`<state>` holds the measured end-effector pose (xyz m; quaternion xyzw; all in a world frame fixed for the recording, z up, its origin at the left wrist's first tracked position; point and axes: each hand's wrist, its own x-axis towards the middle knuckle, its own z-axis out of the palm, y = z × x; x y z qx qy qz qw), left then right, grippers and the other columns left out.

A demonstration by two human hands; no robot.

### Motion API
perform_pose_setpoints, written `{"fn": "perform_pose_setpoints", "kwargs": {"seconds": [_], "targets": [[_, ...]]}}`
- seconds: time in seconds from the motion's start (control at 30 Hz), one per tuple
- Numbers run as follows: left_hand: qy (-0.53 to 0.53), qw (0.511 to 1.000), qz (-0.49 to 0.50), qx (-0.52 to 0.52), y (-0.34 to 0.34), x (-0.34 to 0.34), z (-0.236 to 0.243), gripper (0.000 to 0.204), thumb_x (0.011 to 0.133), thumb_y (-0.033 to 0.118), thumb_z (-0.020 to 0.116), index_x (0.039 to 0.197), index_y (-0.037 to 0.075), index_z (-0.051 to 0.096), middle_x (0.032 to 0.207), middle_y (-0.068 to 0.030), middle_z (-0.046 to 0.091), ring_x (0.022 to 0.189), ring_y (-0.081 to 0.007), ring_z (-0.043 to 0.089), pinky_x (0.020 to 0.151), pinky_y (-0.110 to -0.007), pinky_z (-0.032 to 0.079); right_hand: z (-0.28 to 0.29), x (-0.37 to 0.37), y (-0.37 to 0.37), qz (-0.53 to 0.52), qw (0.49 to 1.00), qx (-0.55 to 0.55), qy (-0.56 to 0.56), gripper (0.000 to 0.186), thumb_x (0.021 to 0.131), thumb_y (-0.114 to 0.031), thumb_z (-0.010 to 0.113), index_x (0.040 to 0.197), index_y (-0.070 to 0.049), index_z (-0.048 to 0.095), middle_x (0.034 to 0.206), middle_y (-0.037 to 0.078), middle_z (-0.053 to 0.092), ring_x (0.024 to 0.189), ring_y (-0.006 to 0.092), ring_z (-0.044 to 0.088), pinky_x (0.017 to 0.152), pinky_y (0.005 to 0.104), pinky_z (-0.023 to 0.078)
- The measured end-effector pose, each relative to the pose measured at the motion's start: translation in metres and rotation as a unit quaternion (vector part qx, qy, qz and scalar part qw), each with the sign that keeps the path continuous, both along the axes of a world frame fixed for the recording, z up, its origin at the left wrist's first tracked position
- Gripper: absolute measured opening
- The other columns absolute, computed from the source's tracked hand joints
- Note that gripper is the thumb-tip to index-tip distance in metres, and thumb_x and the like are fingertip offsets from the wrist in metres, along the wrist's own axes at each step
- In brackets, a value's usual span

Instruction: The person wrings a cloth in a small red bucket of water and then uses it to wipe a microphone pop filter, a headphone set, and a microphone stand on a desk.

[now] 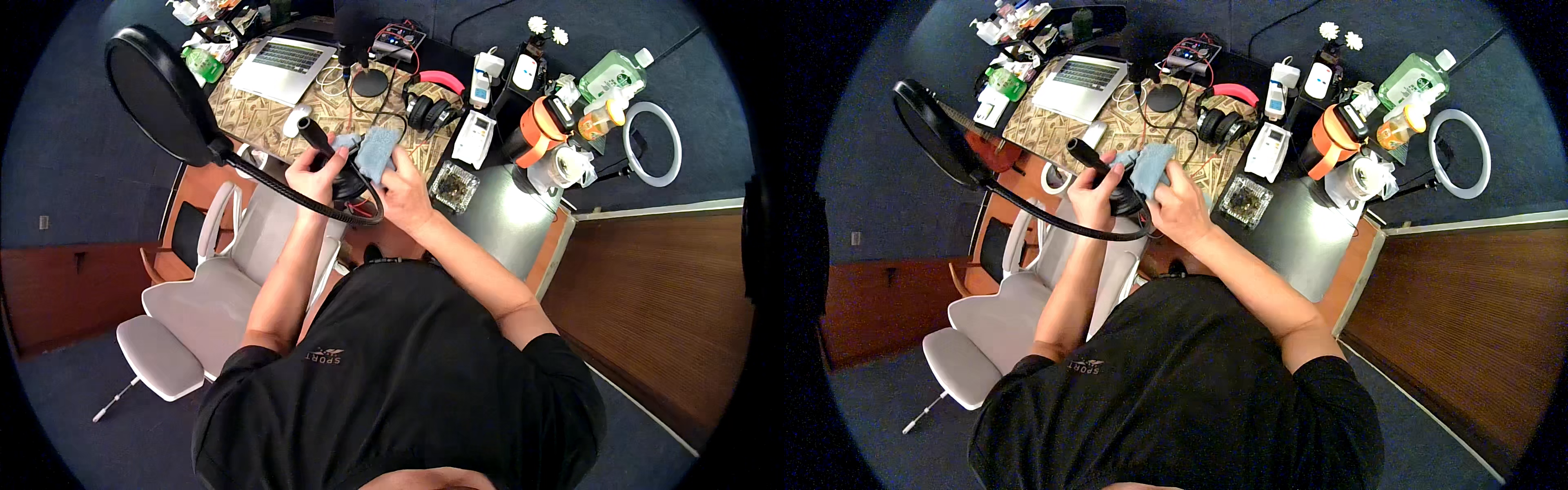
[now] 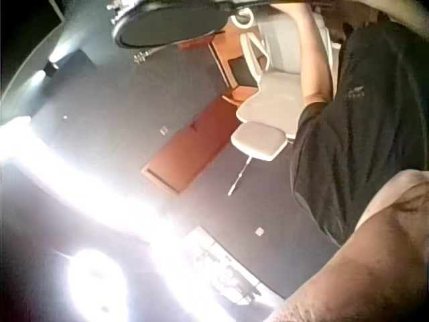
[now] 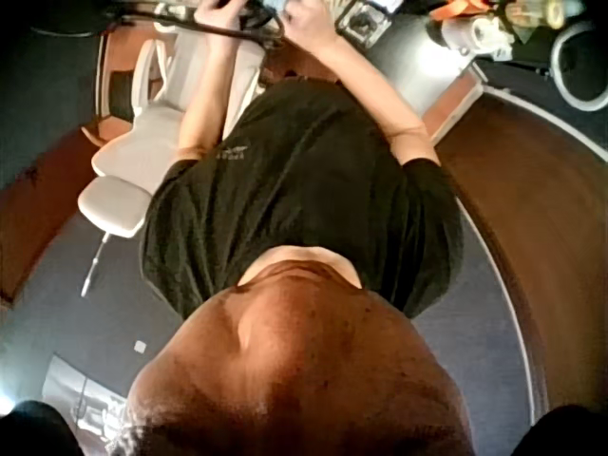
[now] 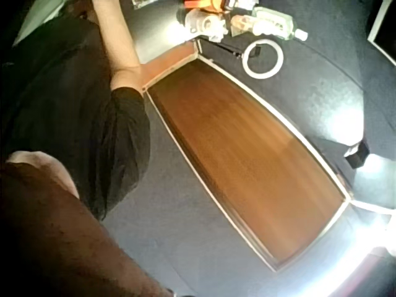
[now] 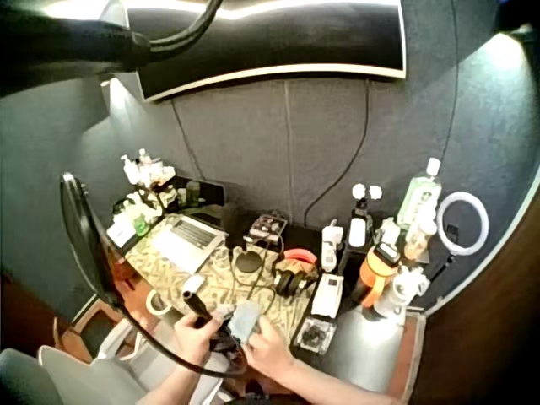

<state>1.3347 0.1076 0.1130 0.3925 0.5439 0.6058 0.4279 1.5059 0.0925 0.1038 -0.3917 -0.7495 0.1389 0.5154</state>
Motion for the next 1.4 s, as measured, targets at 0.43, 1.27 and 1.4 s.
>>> {"fn": "perform_pose_setpoints", "kwargs": {"seconds": [0.43,1.27,1.4], "targets": [[-0.006,0.992,-0.123,0.006,-0.004,-0.006,0.001,0.07,0.077,0.003,0.083,0.139,-0.004,0.054,0.112,-0.0066,0.067,0.098,-0.0133,0.063,0.092,-0.029,0.05,0.002,0.026,0.058,0.223,0.908,-0.279,0.217,0.027,0.096,-0.019,0.06,0.114,-0.001,0.07,0.136,0.01,0.055,0.126,0.0217,0.051,0.107,0.0343,0.038],[0.058,0.996,0.009,0.07,0.01,0.011,0.005,0.063,0.072,0.01,0.087,0.125,-0.009,0.061,0.109,-0.0127,0.068,0.096,-0.0171,0.064,0.091,-0.03,0.05,-0.04,0.008,0.024,-0.003,0.976,-0.158,0.152,0.029,0.085,-0.011,0.069,0.109,0.005,0.065,0.126,0.022,0.053,0.114,0.0339,0.057,0.095,0.0361,0.047],[-0.035,0.998,0.026,0.045,0.006,0.007,0.003,0.028,0.077,0.005,0.083,0.101,-0.005,0.071,0.086,-0.0018,0.068,0.073,-0.0096,0.06,0.067,-0.023,0.049,-0.01,0.007,0.01,0.062,0.989,-0.131,-0.001,0.034,0.081,0.002,0.068,0.115,0.0,0.063,0.125,0.026,0.049,0.113,0.0454,0.056,0.096,0.0461,0.048]]}}
